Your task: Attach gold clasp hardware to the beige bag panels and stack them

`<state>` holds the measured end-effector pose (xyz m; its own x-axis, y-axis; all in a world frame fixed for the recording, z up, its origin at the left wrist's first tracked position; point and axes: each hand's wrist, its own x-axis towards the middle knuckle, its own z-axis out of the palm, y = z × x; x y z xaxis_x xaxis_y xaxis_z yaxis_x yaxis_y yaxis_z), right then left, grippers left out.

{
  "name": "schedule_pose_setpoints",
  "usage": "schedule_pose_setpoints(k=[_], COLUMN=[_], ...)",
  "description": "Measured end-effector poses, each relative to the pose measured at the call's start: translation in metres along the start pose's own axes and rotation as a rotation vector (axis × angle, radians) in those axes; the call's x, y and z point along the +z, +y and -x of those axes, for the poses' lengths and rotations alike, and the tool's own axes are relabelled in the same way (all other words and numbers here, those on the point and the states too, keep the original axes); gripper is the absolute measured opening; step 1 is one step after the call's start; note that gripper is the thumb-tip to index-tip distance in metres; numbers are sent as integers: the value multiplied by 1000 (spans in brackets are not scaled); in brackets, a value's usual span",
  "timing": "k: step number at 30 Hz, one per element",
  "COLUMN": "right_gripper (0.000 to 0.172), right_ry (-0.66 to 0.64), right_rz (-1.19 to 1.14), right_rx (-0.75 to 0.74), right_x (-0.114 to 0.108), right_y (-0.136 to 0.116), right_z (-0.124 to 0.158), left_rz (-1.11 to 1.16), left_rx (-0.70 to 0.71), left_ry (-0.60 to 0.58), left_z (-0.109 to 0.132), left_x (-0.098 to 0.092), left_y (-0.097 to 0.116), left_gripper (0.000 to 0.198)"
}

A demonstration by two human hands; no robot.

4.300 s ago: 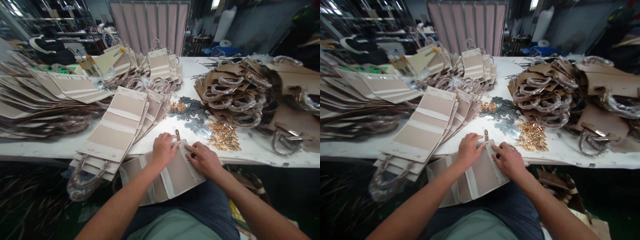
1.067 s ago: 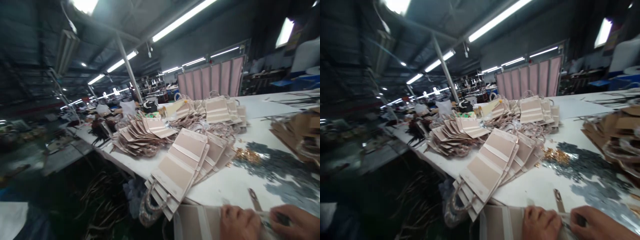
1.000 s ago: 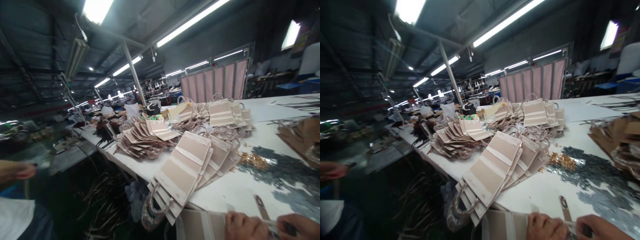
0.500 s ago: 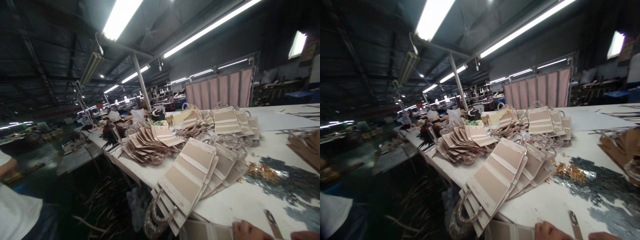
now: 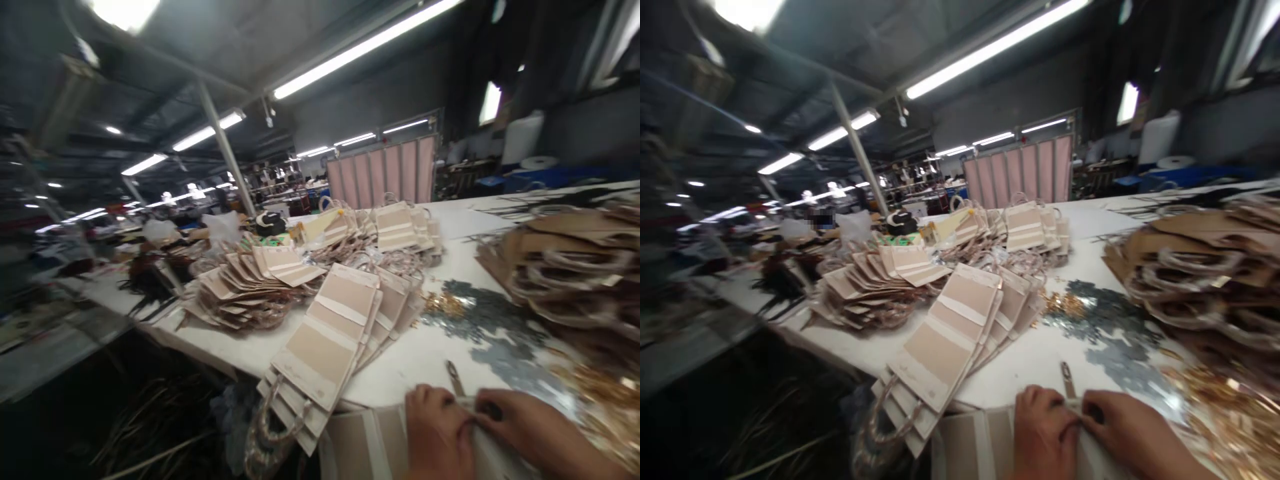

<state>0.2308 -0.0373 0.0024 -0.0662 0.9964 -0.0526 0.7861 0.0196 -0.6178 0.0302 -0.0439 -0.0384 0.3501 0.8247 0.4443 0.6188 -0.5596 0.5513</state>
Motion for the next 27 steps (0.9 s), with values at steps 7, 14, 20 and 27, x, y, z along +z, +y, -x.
schedule_pose_setpoints(k=[7,14,20,27], right_gripper=[33,23,21,47], right_ry=[32,89,73,87], right_rz=[141,333,396,438], right_rx=[96,228,264,336], right_x=[-66,-88,-85,-70], right_y=[-18,10,25,30], right_z=[-30,-90,-129,-157], left_rz=[54,108,125,129], left_rx=[-32,-60,-58,-68], left_ry=[-160,-235,-250,-243], left_z=[-31,-42,-43,-45], left_x=[-37,-39,-37,-38], left_y=[15,9,6,7], left_gripper=[16,16,18,18])
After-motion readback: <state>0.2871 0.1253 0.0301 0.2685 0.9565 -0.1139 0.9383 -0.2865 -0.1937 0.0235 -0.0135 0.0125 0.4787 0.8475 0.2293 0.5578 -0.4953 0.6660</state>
